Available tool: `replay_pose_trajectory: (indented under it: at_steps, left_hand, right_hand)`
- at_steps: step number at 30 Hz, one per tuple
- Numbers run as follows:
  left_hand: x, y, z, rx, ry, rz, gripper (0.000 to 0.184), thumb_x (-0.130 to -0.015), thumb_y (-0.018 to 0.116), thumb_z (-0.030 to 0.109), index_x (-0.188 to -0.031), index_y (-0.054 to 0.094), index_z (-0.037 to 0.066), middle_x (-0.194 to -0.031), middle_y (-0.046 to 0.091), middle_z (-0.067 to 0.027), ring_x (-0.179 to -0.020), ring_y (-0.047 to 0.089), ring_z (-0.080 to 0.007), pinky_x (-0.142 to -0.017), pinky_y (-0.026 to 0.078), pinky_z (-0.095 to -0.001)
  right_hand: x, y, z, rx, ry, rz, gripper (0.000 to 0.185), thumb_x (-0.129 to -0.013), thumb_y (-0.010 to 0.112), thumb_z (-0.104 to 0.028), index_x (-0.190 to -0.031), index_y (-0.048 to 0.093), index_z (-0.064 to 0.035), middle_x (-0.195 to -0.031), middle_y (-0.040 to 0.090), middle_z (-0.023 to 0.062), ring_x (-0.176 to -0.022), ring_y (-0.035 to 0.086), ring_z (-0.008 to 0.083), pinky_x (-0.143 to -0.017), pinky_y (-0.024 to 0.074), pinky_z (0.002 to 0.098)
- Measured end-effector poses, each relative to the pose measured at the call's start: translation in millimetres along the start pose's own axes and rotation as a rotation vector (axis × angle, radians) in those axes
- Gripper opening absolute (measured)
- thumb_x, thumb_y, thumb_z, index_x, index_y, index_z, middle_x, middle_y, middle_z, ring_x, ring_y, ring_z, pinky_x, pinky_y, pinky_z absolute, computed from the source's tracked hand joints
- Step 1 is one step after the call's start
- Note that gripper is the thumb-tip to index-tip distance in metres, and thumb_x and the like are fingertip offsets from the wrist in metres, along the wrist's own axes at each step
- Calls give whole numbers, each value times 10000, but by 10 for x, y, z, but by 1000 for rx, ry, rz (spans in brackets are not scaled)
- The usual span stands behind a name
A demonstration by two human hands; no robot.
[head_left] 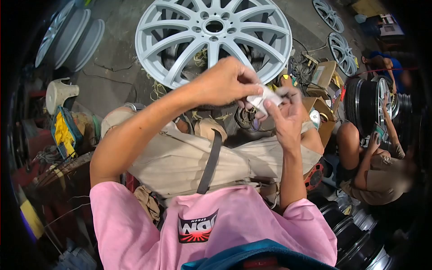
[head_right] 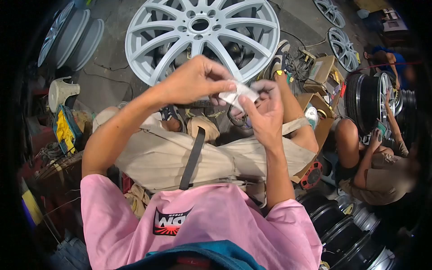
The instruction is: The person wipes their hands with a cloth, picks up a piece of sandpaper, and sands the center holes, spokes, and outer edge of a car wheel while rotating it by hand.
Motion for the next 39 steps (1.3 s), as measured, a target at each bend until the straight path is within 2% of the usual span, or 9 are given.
replay_pose_trajectory:
  at_steps: [2, 5, 11, 17, 19, 27, 31, 35, 39]
  left_hand:
    - [-24, -76, 73, 61, 47, -5, 241, -985, 716, 160, -1120, 742, -39, -892, 739, -69, -676, 699, -93, -598, 589, -219]
    - [7, -242, 241, 72, 67, 18, 271, -975, 732, 221, -1124, 748, -6, -878, 733, -55, -684, 692, -83, -582, 551, -215]
    - [77, -399, 320, 79, -39, -170, 313, -998, 696, 316, -1114, 753, 31, -834, 706, -18, -644, 635, -63, -586, 477, -191]
    - [-53, -1177, -48, -485, 221, 256, 354, -1021, 652, 348, -1085, 741, 11, -777, 665, -11, -651, 580, -90, -601, 487, -259]
    - [28, -1384, 6, -442, 87, 360, 312, -1003, 639, 265, -1048, 748, -24, -822, 728, -70, -681, 652, -111, -607, 532, -286]
    - [344, -1472, 292, -622, -173, 385, 317, -1003, 640, 285, -984, 754, -10, -714, 704, -53, -628, 651, -84, -526, 506, -278]
    - [188, -1515, 90, -687, 20, 371, 321, -995, 644, 286, -961, 756, -13, -705, 700, -59, -643, 651, -102, -589, 516, -294]
    - [260, -1553, 85, -649, -23, 307, 331, -986, 652, 281, -1032, 756, -30, -739, 719, -96, -663, 659, -137, -625, 530, -320]
    - [210, -1463, 188, -691, -102, 330, 337, -988, 652, 287, -1023, 756, -31, -750, 723, -97, -667, 657, -133, -630, 529, -320]
  right_hand:
    - [-75, 131, -126, 149, -193, 99, 268, -978, 673, -9, -1197, 519, -14, -1043, 622, 92, -865, 678, 128, -636, 566, 257]
    - [-297, 9, -431, 879, -742, -200, 325, -865, 803, -28, -1117, 599, -45, -1002, 617, 85, -839, 648, 171, -647, 554, 325]
    - [-341, 179, -630, 1124, -866, -369, 288, -781, 876, -91, -960, 652, -57, -910, 610, 76, -809, 646, 246, -641, 533, 365]
    - [-459, 102, -232, 1188, -511, -477, 146, -911, 741, -102, -1050, 702, -73, -908, 570, 104, -782, 627, 298, -698, 482, 432]
    - [-580, 68, -136, 1296, -497, -575, 221, -909, 735, -90, -1127, 722, -118, -940, 567, 102, -836, 649, 309, -689, 470, 411]
    - [-833, 97, -35, 1151, -420, -810, 201, -944, 685, -148, -1116, 736, -58, -986, 609, 113, -853, 649, 327, -715, 498, 445]
    - [-818, 372, -21, 1154, -495, -837, 183, -919, 702, -128, -1064, 729, -21, -910, 582, 139, -781, 632, 344, -682, 504, 439]
    - [-840, 70, 33, 1203, -368, -730, 162, -905, 710, -111, -1028, 718, -5, -900, 576, 145, -764, 619, 350, -665, 502, 438]
    - [-814, 399, 250, 1022, -554, -808, 154, -907, 707, -84, -1043, 710, -11, -887, 575, 145, -814, 611, 363, -701, 506, 450]
Point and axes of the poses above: each hand's wrist, its own x-axis away from the middle knuckle, its own y-axis out of the palm, z = x × y, the point moved 1 cm from there along -x, towards the middle knuckle
